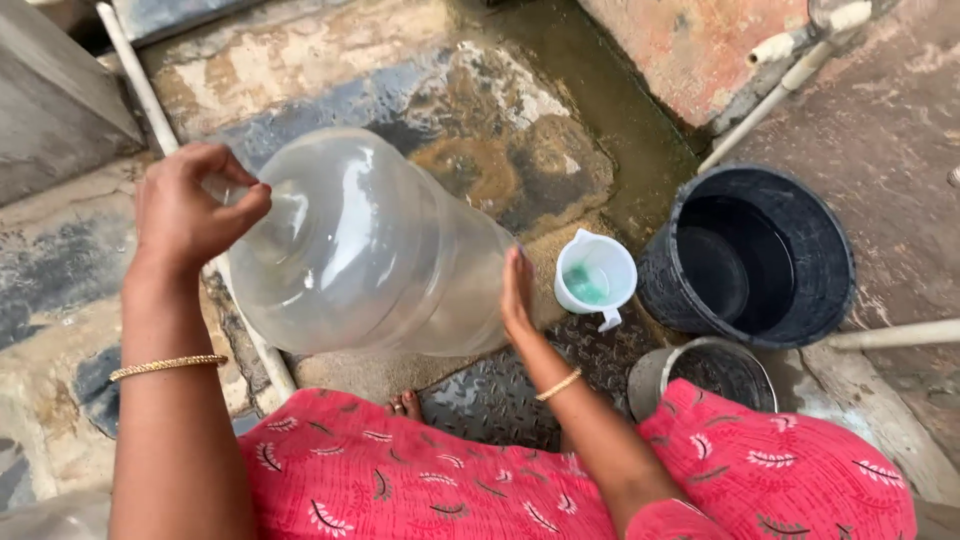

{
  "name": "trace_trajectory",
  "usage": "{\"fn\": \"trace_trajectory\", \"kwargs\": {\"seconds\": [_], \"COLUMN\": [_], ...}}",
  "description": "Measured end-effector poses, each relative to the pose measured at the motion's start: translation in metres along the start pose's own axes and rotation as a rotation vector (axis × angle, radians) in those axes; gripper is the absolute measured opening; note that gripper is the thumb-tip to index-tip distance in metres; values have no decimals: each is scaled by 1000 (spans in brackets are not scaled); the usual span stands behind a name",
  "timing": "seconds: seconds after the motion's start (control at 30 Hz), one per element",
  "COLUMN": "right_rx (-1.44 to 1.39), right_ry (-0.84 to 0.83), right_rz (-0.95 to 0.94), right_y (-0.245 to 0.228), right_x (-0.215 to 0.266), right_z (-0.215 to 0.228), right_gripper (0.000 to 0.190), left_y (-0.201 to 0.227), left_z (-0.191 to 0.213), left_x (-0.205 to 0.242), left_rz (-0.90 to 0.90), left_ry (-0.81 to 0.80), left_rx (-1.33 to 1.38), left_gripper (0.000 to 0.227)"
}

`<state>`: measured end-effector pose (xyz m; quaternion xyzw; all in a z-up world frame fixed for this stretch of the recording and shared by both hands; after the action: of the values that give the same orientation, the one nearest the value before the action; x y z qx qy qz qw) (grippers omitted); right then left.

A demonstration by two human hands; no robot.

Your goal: Cleaning a large plastic water jug using a rag and soapy water in an outdoor washing area.

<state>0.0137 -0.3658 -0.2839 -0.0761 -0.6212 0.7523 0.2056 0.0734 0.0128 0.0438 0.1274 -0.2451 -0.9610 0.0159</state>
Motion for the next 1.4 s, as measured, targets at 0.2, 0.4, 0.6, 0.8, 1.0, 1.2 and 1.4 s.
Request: {"fn": "trace_trajectory", "kwargs": {"seconds": [0.2, 0.4, 0.6, 0.8, 1.0, 1.2, 1.4], "right_rx": [-195, -131, -696, -766, -303, -44, 500], "right_ry": [-323, -176, -82, -2, -41, -206, -36], "right_rz": [718, 258, -468, -346, 308, 915, 661], "right_y": [-187, 68, 197, 149, 3, -253, -13], "right_x": [57, -33, -14, -46, -19, 137, 19], "right_z": [-24, -2, 9, 30, -27, -29, -12], "right_gripper": [84, 79, 86, 80, 70, 66, 63], "left_y": [36, 19, 23, -4, 6, 17, -13], "left_z": [2, -3, -7, -17, -8, -2, 0], "left_x": [14, 6, -4, -9, -2, 5, 2], "left_rz": [-108, -133, 57, 551, 457, 311, 320], "left_ry": [-63, -1, 54, -57, -242, -192, -121], "left_rx": [-35, -18, -44, -137, -103, -186, -207], "left_gripper": [20, 19, 12, 13, 59, 63, 56]}}
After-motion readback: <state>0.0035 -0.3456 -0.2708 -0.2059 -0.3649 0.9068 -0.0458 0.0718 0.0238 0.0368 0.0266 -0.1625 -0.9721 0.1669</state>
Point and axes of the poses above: each hand's wrist, its own x-axis away from the middle knuckle, its own z-axis out of the back of the hand, y = z × x, the point moved 7 cm from there along -x, towards the middle knuckle, and after that the axes turned 13 degrees about z, right-handed, at the moved point
